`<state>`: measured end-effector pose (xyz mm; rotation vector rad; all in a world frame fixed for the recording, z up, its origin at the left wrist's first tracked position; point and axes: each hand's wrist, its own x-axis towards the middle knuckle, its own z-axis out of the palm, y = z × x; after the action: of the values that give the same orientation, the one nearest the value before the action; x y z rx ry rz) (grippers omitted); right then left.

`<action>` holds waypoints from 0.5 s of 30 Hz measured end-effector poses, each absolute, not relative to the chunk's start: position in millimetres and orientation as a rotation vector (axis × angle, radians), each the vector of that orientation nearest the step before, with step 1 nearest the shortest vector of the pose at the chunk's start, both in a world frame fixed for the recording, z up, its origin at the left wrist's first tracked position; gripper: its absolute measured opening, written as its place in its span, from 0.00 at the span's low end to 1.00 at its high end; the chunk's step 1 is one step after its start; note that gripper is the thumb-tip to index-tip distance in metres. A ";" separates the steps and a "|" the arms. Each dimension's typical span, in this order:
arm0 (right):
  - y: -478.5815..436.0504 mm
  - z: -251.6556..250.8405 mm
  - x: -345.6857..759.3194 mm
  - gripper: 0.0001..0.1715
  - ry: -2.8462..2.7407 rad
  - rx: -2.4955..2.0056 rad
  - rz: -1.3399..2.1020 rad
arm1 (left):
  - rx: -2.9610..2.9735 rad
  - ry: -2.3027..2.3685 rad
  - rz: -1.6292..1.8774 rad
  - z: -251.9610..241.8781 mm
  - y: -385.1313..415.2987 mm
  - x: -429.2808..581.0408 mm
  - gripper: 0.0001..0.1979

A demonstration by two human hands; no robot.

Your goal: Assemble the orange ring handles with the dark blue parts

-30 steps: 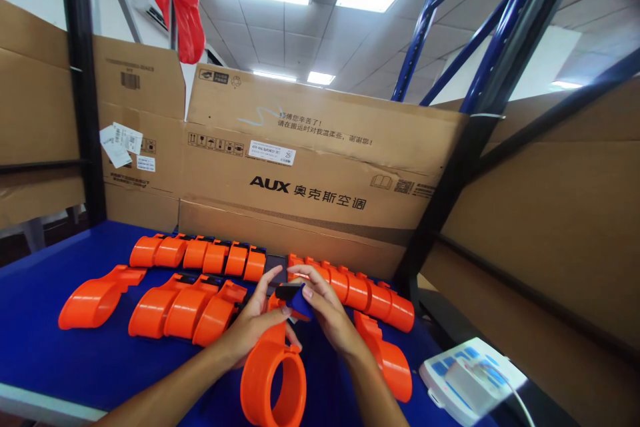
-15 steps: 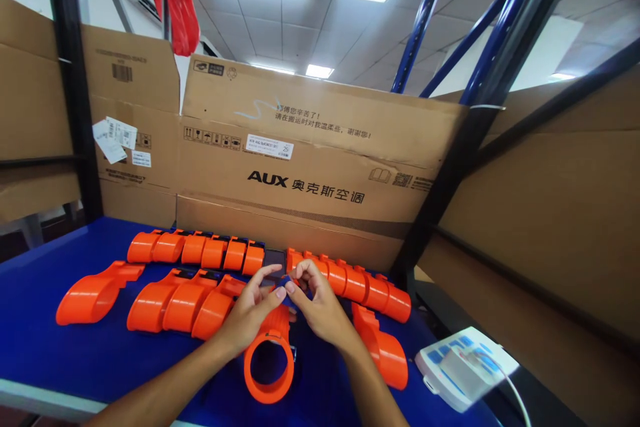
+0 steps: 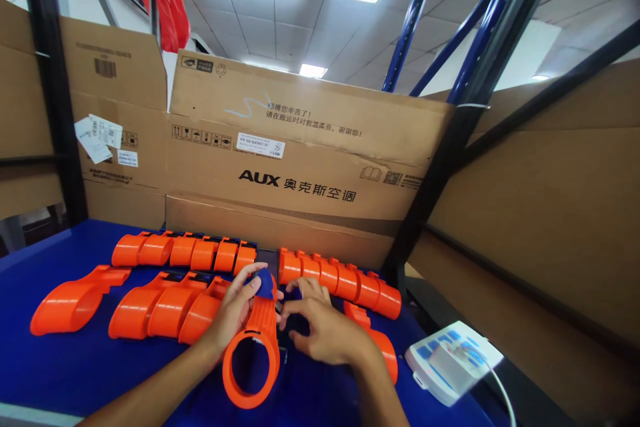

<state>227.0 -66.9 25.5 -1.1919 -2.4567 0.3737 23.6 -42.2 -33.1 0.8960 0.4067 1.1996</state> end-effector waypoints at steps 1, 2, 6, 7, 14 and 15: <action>-70.0 23.9 225.0 0.17 -2.490 -1.222 0.368 | 0.893 0.415 1.207 -33.2 -42.6 23.9 0.31; -72.4 22.2 222.8 0.18 -2.517 -1.249 0.365 | 0.892 0.423 1.216 -33.8 -42.2 24.2 0.31; -74.3 16.8 215.7 0.16 -2.580 -1.295 0.366 | 0.888 0.445 1.254 -38.9 -35.6 24.7 0.32; -73.4 16.2 214.8 0.14 -2.591 -1.296 0.374 | 0.885 0.447 1.263 -40.2 -34.2 24.7 0.32; -67.4 17.7 214.0 0.11 -2.679 -1.374 0.412 | 0.883 0.460 1.259 -40.5 -34.8 23.7 0.33; -67.1 17.5 214.2 0.11 -2.683 -1.378 0.414 | 0.883 0.464 1.259 -40.1 -35.0 23.6 0.34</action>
<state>214.2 -67.1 17.5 -1.3781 -2.6827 0.4144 23.6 -35.0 -40.1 0.8833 0.4641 1.2592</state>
